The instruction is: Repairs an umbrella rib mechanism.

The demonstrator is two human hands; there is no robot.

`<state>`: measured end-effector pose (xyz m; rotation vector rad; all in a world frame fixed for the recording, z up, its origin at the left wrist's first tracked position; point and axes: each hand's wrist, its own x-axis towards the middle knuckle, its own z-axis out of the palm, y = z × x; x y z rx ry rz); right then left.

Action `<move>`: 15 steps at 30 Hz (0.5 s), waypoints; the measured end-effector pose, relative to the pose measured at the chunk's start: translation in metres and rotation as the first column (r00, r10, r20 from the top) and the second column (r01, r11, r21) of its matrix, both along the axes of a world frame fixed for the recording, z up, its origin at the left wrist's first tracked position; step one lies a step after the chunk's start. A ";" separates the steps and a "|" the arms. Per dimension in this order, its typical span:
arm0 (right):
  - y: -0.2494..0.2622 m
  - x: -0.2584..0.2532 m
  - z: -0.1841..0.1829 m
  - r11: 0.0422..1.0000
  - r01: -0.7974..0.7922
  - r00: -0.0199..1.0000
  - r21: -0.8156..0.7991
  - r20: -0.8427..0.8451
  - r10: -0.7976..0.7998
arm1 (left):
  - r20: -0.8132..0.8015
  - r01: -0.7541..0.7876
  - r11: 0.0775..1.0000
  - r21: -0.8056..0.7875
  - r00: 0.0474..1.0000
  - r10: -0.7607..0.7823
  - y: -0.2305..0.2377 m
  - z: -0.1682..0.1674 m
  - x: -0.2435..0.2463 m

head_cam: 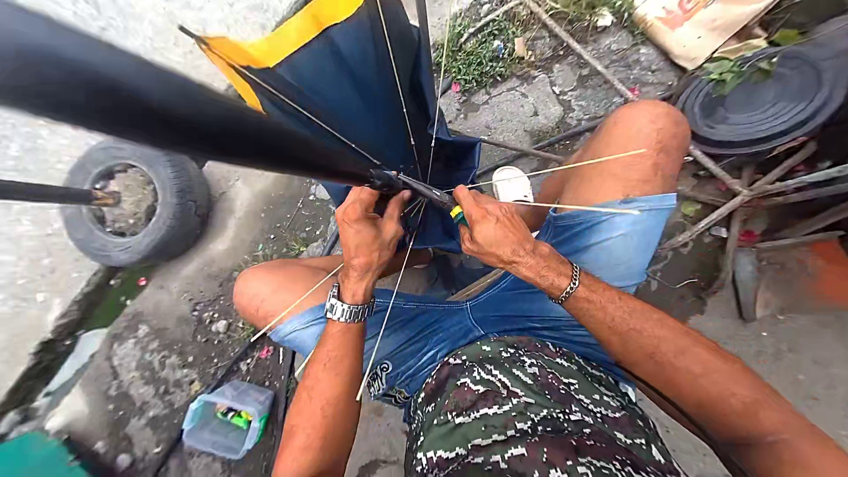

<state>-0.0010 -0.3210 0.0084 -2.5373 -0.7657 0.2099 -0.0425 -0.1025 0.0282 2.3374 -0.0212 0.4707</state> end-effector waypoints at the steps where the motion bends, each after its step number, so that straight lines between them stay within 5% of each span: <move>1: 0.001 0.003 -0.005 0.999 -0.017 0.999 0.039 0.051 0.015 | -0.007 0.008 1.000 -0.007 1.000 -0.008 0.003 0.005 -0.001; 8: 0.007 0.038 -0.021 0.960 -0.192 0.936 0.204 0.332 0.117 | -0.080 0.169 0.953 -0.251 0.978 -0.195 0.025 0.037 -0.008; 15: -0.002 0.066 -0.030 0.927 -0.313 0.854 0.205 0.487 0.180 | -0.126 0.213 0.930 -0.298 0.957 -0.260 0.029 0.044 -0.001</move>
